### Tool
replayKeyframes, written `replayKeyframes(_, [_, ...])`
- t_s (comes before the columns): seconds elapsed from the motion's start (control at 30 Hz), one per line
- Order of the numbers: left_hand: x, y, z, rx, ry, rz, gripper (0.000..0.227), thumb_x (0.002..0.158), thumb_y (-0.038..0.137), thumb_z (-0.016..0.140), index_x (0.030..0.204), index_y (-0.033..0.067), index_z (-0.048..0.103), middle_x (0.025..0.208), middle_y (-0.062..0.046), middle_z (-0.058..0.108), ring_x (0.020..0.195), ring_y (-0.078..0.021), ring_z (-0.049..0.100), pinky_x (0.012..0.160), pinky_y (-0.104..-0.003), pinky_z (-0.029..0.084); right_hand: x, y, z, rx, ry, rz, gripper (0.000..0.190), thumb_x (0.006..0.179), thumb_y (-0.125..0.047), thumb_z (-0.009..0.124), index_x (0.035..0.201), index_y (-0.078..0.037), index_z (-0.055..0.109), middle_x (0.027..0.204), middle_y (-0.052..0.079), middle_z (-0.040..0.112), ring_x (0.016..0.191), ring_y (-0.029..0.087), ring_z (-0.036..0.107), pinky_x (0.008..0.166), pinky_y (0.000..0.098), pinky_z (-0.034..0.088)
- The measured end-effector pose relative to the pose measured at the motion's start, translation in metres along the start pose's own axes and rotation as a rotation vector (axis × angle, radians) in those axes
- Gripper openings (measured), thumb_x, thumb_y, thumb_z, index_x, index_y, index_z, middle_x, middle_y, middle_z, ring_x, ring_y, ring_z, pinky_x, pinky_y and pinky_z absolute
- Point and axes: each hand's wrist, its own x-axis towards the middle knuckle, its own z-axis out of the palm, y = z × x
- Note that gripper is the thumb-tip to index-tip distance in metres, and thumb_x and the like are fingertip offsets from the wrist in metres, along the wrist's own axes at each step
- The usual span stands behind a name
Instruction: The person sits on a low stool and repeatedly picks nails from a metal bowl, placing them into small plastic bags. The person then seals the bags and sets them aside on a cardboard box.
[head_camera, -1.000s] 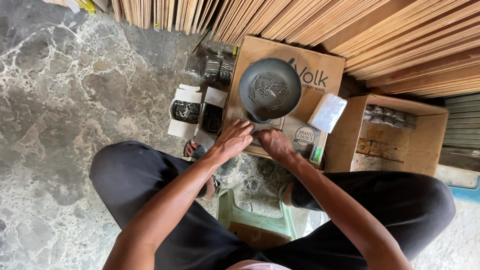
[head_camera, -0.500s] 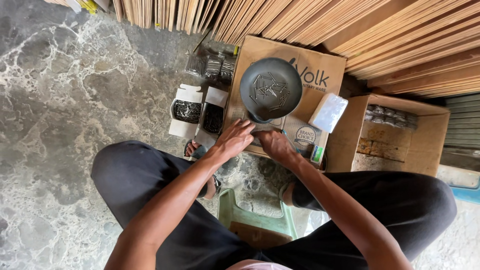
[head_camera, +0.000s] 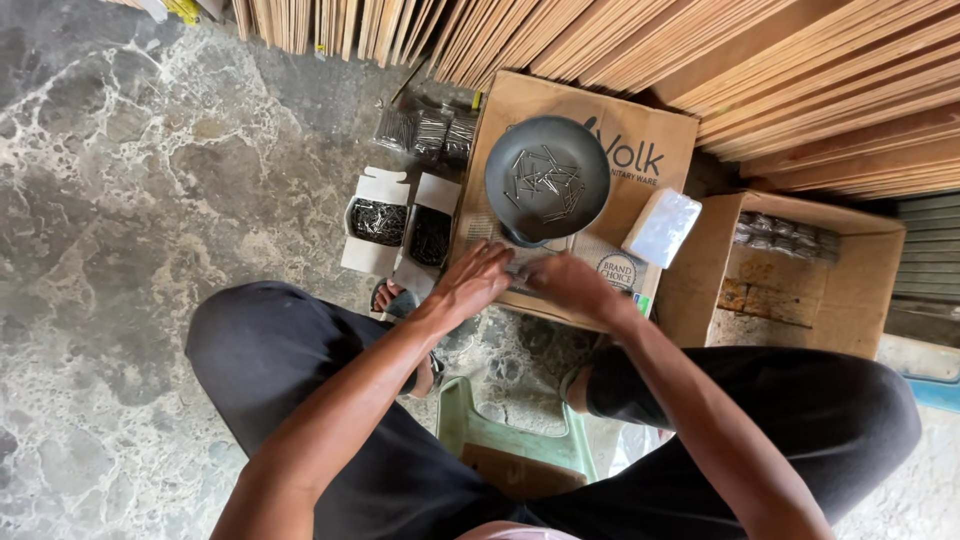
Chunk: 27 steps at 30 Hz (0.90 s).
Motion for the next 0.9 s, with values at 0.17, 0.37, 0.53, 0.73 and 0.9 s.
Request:
replayKeyframes(0.17, [-0.003, -0.007, 0.005, 0.133, -0.041, 0.043, 0.017, 0.083, 0.009, 0.053, 0.074, 0.0101, 0.067, 0.094, -0.005, 0.059, 0.092, -0.019, 0.05, 0.087, -0.034, 0.037, 0.026, 0.045, -0.011, 0.162, 0.481, 0.106, 0.011, 0.077, -0.012, 0.062, 0.087, -0.013, 0.067, 0.081, 0.01, 0.067, 0.081, 0.03, 0.064, 0.074, 0.0416, 0.051])
replayKeyframes(0.37, [0.001, -0.019, 0.045, -0.028, 0.323, 0.122, 0.013, 0.085, 0.022, 0.049, 0.081, 0.0105, 0.053, 0.091, -0.008, 0.056, 0.091, -0.0193, 0.05, 0.088, -0.034, 0.037, 0.089, 0.089, 0.014, -0.075, 0.479, 0.361, 0.021, 0.079, -0.02, 0.067, 0.098, -0.018, 0.059, 0.092, 0.004, 0.055, 0.088, 0.029, 0.061, 0.071, 0.0455, 0.054])
replayKeyframes(0.53, [0.003, -0.023, 0.064, 0.159, 0.371, 0.159, 0.016, 0.082, 0.019, 0.057, 0.077, 0.0105, 0.045, 0.087, -0.007, 0.046, 0.082, -0.021, 0.043, 0.079, -0.036, 0.034, 0.107, 0.096, 0.032, -0.133, 0.5, 0.363, 0.022, 0.081, -0.027, 0.066, 0.096, -0.016, 0.054, 0.094, 0.004, 0.051, 0.093, 0.028, 0.059, 0.071, 0.0463, 0.054])
replayKeyframes(0.73, [0.003, -0.02, 0.057, 0.123, 0.254, 0.178, 0.019, 0.082, 0.013, 0.056, 0.066, 0.0112, 0.046, 0.085, -0.006, 0.046, 0.079, -0.0224, 0.045, 0.076, -0.038, 0.035, 0.11, 0.091, 0.031, -0.26, 0.453, 0.311, 0.017, 0.088, -0.022, 0.058, 0.096, -0.008, 0.054, 0.091, 0.009, 0.053, 0.091, 0.029, 0.059, 0.067, 0.0439, 0.055])
replayKeyframes(0.9, [0.005, -0.022, 0.059, 0.08, 0.214, 0.171, 0.021, 0.084, 0.012, 0.055, 0.064, 0.0088, 0.051, 0.087, -0.008, 0.05, 0.083, -0.0246, 0.049, 0.078, -0.04, 0.037, 0.106, 0.098, 0.029, -0.33, 0.41, 0.304, 0.021, 0.09, -0.023, 0.055, 0.095, -0.004, 0.054, 0.089, 0.01, 0.053, 0.089, 0.03, 0.059, 0.065, 0.0431, 0.054])
